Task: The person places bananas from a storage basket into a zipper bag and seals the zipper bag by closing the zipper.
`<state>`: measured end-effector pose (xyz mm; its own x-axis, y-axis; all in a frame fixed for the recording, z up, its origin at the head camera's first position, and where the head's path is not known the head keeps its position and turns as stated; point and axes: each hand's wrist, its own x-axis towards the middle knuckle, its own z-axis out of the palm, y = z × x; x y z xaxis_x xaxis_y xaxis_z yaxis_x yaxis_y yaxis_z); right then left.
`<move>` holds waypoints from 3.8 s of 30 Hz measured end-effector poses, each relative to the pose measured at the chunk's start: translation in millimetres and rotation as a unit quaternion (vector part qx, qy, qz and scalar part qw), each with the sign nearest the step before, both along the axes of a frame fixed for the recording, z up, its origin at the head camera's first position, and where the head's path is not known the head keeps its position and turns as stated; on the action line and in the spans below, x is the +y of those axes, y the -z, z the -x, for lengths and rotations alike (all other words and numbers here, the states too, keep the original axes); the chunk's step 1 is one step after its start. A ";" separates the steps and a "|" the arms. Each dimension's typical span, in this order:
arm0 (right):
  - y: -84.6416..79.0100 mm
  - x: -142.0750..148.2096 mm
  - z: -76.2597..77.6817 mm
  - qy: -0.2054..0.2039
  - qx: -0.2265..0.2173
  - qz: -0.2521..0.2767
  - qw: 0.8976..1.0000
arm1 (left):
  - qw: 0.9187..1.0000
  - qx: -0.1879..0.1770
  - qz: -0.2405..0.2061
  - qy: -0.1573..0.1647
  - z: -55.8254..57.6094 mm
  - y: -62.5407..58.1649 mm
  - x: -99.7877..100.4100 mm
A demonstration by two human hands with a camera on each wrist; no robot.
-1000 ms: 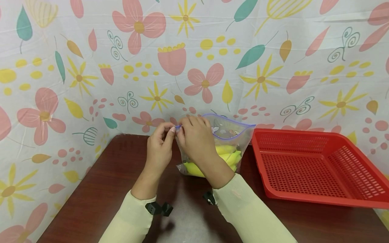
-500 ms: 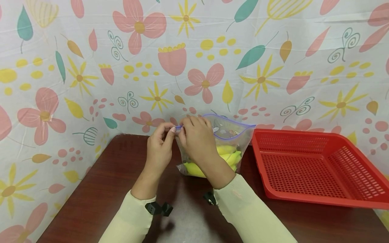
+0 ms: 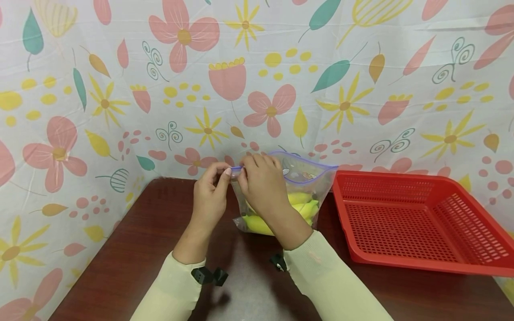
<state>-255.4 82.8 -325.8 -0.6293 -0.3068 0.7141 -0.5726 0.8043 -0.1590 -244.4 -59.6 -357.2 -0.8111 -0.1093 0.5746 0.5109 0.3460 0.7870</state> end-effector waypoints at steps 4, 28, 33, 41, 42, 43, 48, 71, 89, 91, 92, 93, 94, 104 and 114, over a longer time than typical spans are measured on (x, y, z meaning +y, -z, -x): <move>-0.1 0.6 0.1 0.002 -0.004 0.001 1.000 | 1.000 0.001 -0.004 0.004 0.1 0.0 -0.3; 0.8 4.3 1.8 0.008 -0.007 0.009 1.000 | 1.000 -0.007 -0.018 0.005 1.4 -0.1 -2.1; 0.6 5.2 1.6 0.011 -0.011 0.008 1.000 | 1.000 -0.010 -0.019 0.007 2.2 0.4 -2.2; 1.0 7.0 1.9 0.014 -0.014 0.006 1.000 | 1.000 -0.013 -0.021 0.006 2.8 0.7 -2.7; 0.9 7.3 1.9 0.014 -0.014 0.006 1.000 | 1.000 -0.014 -0.021 0.005 2.8 0.6 -2.8; 1.0 7.6 1.8 0.015 -0.014 0.006 1.000 | 1.000 -0.014 -0.020 0.004 2.9 0.7 -2.9; 2.1 9.1 2.4 0.014 -0.008 0.007 1.000 | 1.000 -0.014 -0.018 0.003 2.8 1.0 -3.9; 4.1 15.5 3.8 0.018 -0.011 0.016 1.000 | 1.000 -0.009 -0.014 -0.001 4.5 2.9 -5.4; 5.6 19.9 5.7 0.017 0.007 0.023 1.000 | 1.000 -0.014 -0.016 -0.003 3.7 2.7 -5.7; 5.6 20.6 5.8 0.019 0.006 0.024 1.000 | 1.000 -0.016 -0.016 -0.003 3.4 2.7 -5.7; 5.5 21.0 5.8 0.019 0.006 0.024 1.000 | 1.000 -0.017 -0.016 -0.003 3.3 2.5 -5.7; 5.5 21.3 5.8 0.019 0.005 0.024 1.000 | 1.000 -0.018 -0.015 -0.004 3.4 2.5 -5.6; 5.4 21.7 5.8 0.019 0.005 0.025 0.999 | 1.000 -0.018 -0.014 -0.005 3.2 2.3 -5.6; 4.8 24.5 5.7 0.022 0.009 0.022 0.999 | 1.000 -0.016 -0.012 -0.007 3.9 2.6 -5.1; 5.9 28.1 6.3 0.023 0.015 0.020 0.999 | 1.000 -0.014 -0.014 -0.004 4.4 3.3 -5.4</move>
<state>-261.7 110.9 -331.7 -0.6204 -0.2482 0.7440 -0.5396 0.8235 -0.1752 -248.8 -65.1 -360.5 -0.8252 -0.1324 0.5491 0.4863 0.3277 0.8100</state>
